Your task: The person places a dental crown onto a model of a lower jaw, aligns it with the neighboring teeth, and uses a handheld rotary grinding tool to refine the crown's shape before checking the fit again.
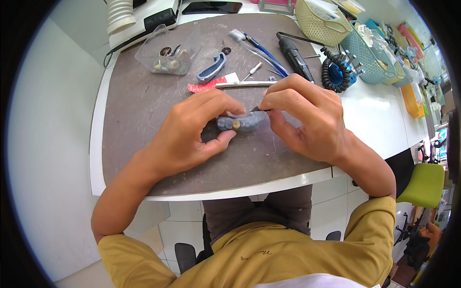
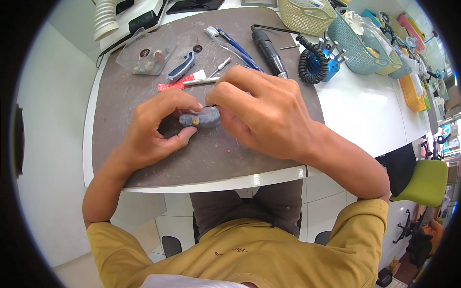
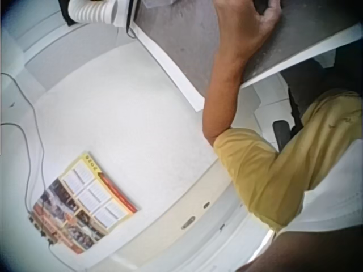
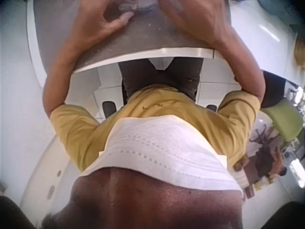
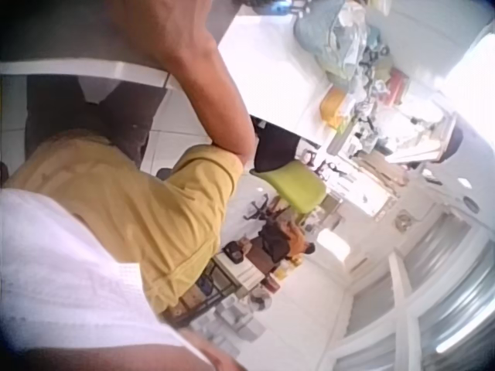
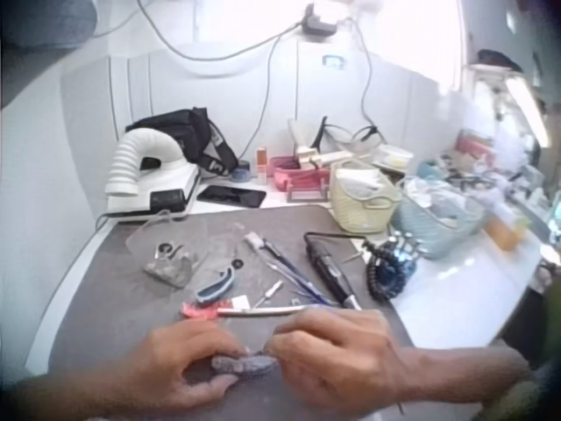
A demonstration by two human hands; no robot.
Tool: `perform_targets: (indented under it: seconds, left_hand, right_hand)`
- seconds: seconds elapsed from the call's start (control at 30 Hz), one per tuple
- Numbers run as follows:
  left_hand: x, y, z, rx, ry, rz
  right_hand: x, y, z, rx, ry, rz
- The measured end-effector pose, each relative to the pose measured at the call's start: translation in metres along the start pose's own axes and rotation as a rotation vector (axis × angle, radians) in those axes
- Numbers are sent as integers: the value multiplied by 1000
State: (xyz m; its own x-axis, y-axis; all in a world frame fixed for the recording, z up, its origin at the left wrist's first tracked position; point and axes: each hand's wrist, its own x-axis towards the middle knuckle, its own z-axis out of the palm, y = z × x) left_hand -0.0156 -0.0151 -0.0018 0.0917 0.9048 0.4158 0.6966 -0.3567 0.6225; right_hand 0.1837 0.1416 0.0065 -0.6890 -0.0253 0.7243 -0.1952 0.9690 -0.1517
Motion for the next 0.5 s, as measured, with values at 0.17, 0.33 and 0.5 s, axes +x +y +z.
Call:
perform_targets:
  seconds: [0.17, 0.33, 0.5]
  left_hand:
    - [-4, 16, -5, 62, -37, -159]
    - [8, 6, -1, 253, -10, 155]
    - [5, -1, -4, 232, -17, 167]
  right_hand:
    - [3, -5, -7, 94, -16, 109]
    - [2, -2, 2, 377, 36, 192]
    - [6, -6, -9, 252, -178, 260]
